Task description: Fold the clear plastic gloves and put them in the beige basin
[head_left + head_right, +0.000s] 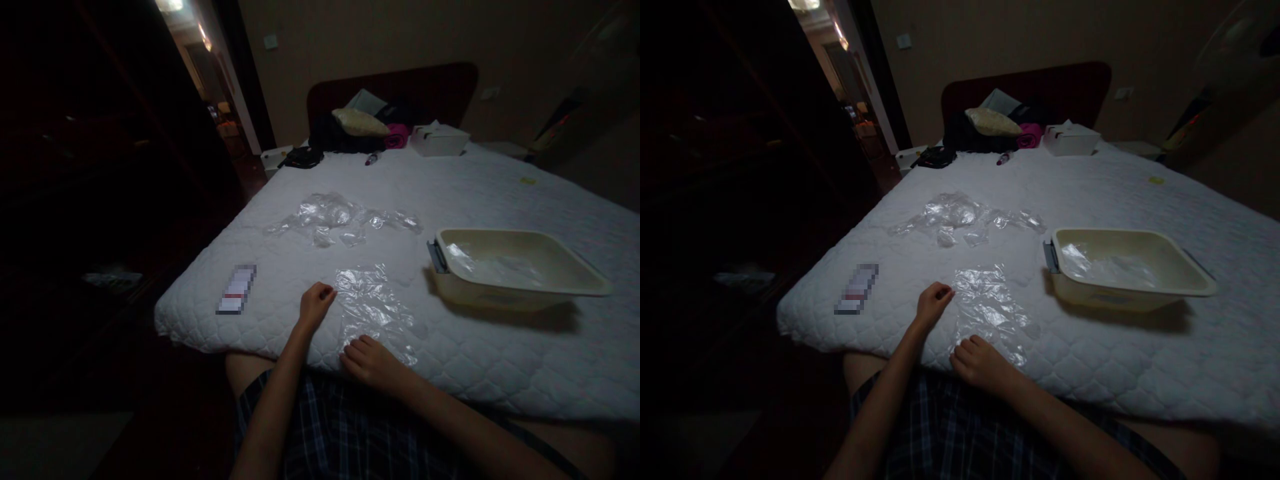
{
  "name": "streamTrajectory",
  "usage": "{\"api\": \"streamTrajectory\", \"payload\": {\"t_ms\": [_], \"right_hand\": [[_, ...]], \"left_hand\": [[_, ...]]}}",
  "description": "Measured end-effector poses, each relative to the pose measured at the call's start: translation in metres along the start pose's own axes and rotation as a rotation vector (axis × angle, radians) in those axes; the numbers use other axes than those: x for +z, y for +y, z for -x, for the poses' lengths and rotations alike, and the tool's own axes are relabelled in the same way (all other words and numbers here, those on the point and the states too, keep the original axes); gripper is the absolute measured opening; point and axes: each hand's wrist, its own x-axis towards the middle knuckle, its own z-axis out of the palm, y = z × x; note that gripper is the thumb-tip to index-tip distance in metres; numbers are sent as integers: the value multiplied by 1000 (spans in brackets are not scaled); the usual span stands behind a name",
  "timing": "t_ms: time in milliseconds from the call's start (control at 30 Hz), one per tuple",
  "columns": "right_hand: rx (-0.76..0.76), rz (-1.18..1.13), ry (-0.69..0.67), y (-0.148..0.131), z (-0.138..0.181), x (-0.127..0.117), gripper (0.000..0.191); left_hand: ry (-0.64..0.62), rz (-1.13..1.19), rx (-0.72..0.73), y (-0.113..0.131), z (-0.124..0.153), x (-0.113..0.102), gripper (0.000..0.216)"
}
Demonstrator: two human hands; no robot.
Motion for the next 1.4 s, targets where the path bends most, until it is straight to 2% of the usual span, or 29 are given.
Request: {"api": "streamTrajectory", "payload": {"t_ms": [200, 467, 567, 667, 867, 1167, 1400], "right_hand": [[133, -72, 52, 6, 0, 1, 15], [516, -499, 107, 21, -2, -20, 14], [662, -640, 159, 26, -5, -24, 11], [757, -749, 193, 29, -7, -26, 8], [794, -805, 235, 34, -7, -32, 9], [771, -746, 268, 46, -10, -39, 13], [848, -699, 340, 77, -21, -28, 20]], "left_hand": [[-6, 3, 2, 3, 1, -1, 16], [29, 152, 47, 9, 5, -8, 24], [36, 228, 113, 8, 16, -9, 20], [-38, 255, 226, 6, 29, -9, 24], [-107, 145, 348, 11, 39, -7, 27], [-128, -16, 297, 21, 40, -8, 13], [-138, -31, 253, 26, 38, -9, 15]]}}
